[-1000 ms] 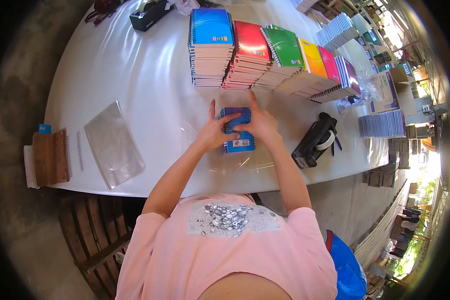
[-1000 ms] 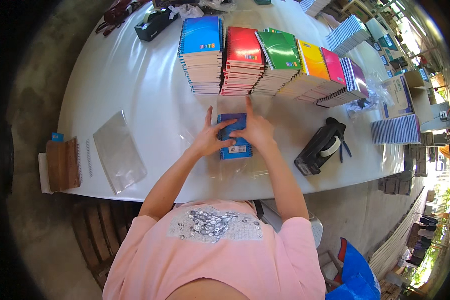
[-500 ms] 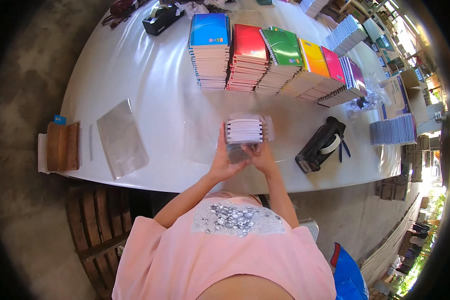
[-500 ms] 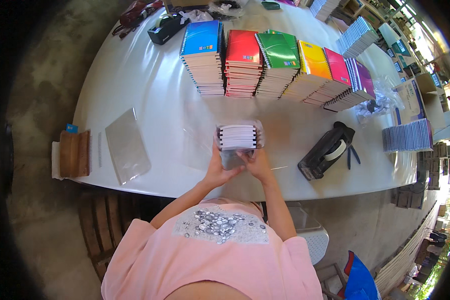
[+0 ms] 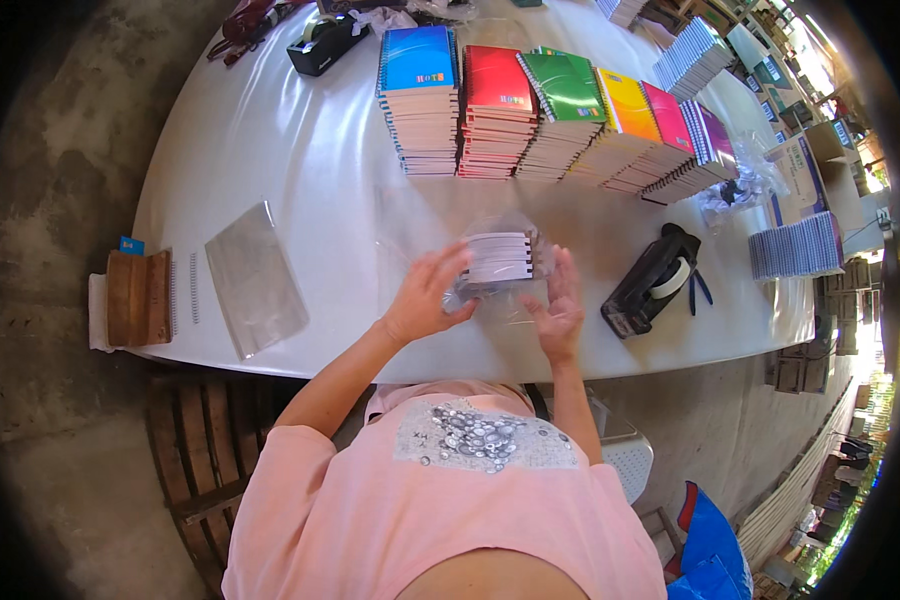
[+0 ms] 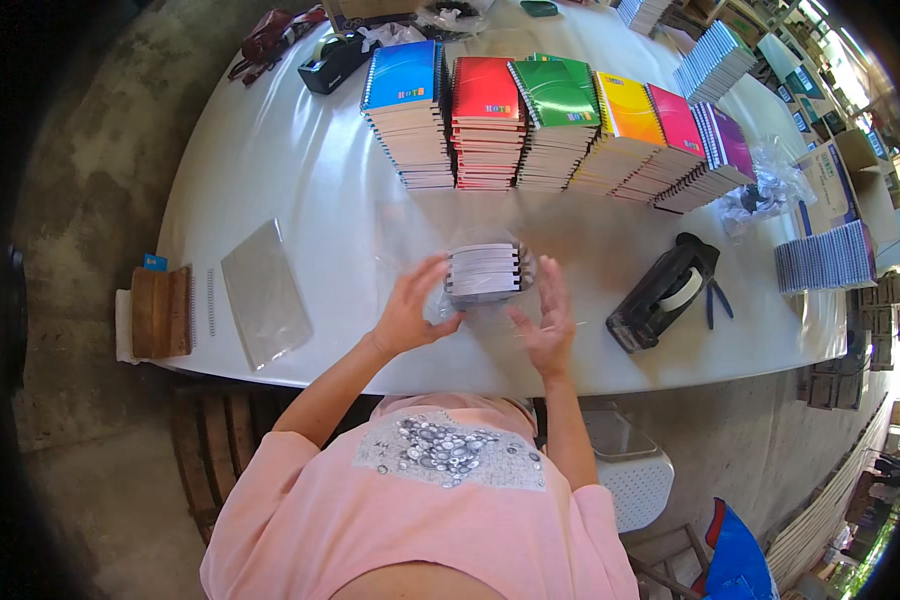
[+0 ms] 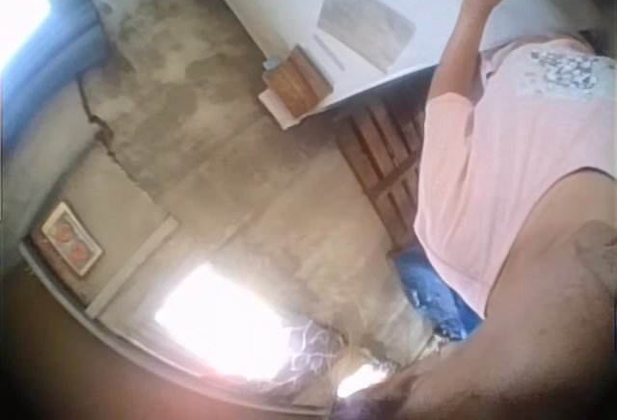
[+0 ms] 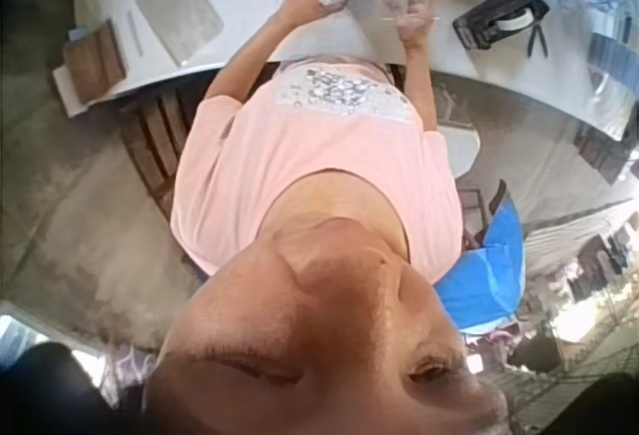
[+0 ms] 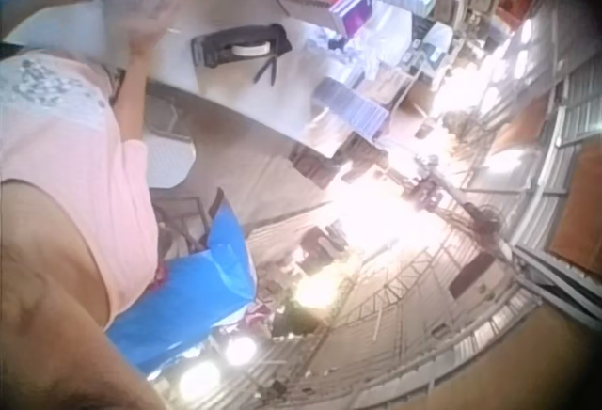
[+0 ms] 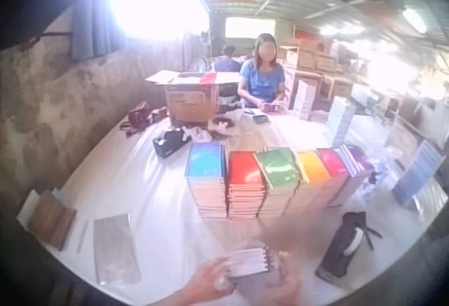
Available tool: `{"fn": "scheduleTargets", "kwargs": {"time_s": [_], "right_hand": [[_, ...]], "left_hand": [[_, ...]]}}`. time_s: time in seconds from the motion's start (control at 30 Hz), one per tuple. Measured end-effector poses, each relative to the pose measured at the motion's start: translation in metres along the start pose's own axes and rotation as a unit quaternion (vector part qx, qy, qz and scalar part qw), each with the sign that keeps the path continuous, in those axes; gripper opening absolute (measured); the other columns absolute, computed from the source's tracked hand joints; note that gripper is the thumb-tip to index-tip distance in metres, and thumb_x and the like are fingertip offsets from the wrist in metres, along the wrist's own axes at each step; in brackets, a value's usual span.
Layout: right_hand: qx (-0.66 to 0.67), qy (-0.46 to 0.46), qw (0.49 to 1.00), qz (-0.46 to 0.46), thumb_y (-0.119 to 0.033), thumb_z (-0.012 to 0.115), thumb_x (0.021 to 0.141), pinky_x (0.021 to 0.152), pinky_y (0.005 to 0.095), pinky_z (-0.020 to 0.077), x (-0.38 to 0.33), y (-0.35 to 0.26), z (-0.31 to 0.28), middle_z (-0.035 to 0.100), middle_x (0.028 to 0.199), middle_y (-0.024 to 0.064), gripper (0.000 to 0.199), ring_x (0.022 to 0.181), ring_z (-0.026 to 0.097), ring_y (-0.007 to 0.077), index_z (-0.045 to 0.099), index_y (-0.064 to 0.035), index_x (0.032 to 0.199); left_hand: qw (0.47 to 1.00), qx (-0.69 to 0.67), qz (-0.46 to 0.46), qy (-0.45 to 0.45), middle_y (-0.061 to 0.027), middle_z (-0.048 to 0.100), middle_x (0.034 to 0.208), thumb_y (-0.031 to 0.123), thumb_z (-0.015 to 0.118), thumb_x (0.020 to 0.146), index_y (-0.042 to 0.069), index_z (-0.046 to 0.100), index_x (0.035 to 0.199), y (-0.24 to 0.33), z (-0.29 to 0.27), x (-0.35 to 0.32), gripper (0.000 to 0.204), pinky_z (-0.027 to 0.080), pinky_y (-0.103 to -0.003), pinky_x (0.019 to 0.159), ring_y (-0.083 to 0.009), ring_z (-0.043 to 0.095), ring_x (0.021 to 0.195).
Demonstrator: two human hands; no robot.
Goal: The person collects various colored spiral notebooks from stacks, places them inside a clear plastic bag, and seals the bag using tape from a dispenser.
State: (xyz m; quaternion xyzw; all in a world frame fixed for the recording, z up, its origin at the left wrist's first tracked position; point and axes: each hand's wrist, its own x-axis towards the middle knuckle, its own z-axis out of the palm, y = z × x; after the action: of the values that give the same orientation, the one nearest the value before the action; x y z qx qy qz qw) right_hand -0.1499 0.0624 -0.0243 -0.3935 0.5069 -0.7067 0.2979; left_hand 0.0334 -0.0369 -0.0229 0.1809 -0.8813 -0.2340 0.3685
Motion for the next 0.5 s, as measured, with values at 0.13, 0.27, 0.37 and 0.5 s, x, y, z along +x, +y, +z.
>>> {"fn": "scheduleTargets", "kwargs": {"time_s": [0.13, 0.27, 0.37, 0.5], "right_hand": [[-0.035, -0.039, 0.998, 0.016, 0.009, 0.069, 0.070, 0.110, 0.0362, 0.0253, 0.002, 0.001, -0.015, 0.042, 0.136, 0.0155, 0.070, 0.128, 0.038, 0.0249, 0.038, 0.0005, 0.132], [-0.096, -0.093, 0.991, 0.012, 0.009, 0.068, 0.068, 0.109, 0.0369, 0.0255, 0.002, 0.000, -0.011, 0.049, 0.131, 0.0127, 0.063, 0.128, 0.039, 0.0255, 0.048, -0.0021, 0.126], [-0.225, -0.127, 0.965, -0.044, 0.007, 0.069, 0.066, 0.109, 0.0391, 0.0258, 0.006, -0.010, -0.006, 0.055, 0.126, 0.0087, 0.056, 0.127, 0.041, 0.0251, 0.057, -0.0070, 0.119], [-0.315, -0.190, 0.926, -0.085, 0.004, 0.068, 0.066, 0.110, 0.0429, 0.0204, 0.018, -0.021, -0.001, 0.058, 0.122, 0.0033, 0.049, 0.124, 0.045, 0.0217, 0.062, -0.0133, 0.112]], "left_hand": [[0.984, -0.003, -0.030, 0.177, -0.0087, 0.050, 0.125, 0.012, 0.074, 0.063, 0.013, 0.054, 0.121, -0.007, 0.001, -0.004, 0.061, 0.037, -0.038, 0.091, -0.0234, 0.050, 0.108], [0.991, 0.132, 0.033, -0.002, -0.0010, 0.050, 0.128, 0.012, 0.076, 0.062, 0.017, 0.057, 0.118, -0.005, 0.003, -0.004, 0.059, 0.038, -0.037, 0.086, -0.0200, 0.050, 0.112], [0.981, 0.181, 0.039, -0.055, 0.0057, 0.050, 0.127, 0.013, 0.074, 0.063, 0.022, 0.058, 0.118, 0.002, -0.005, 0.007, 0.059, 0.036, -0.037, 0.085, -0.0172, 0.049, 0.114], [0.978, 0.179, 0.031, -0.105, 0.0061, 0.048, 0.129, 0.017, 0.074, 0.062, 0.028, 0.057, 0.118, 0.004, -0.013, 0.016, 0.060, 0.035, -0.039, 0.086, -0.0183, 0.045, 0.119]]}}
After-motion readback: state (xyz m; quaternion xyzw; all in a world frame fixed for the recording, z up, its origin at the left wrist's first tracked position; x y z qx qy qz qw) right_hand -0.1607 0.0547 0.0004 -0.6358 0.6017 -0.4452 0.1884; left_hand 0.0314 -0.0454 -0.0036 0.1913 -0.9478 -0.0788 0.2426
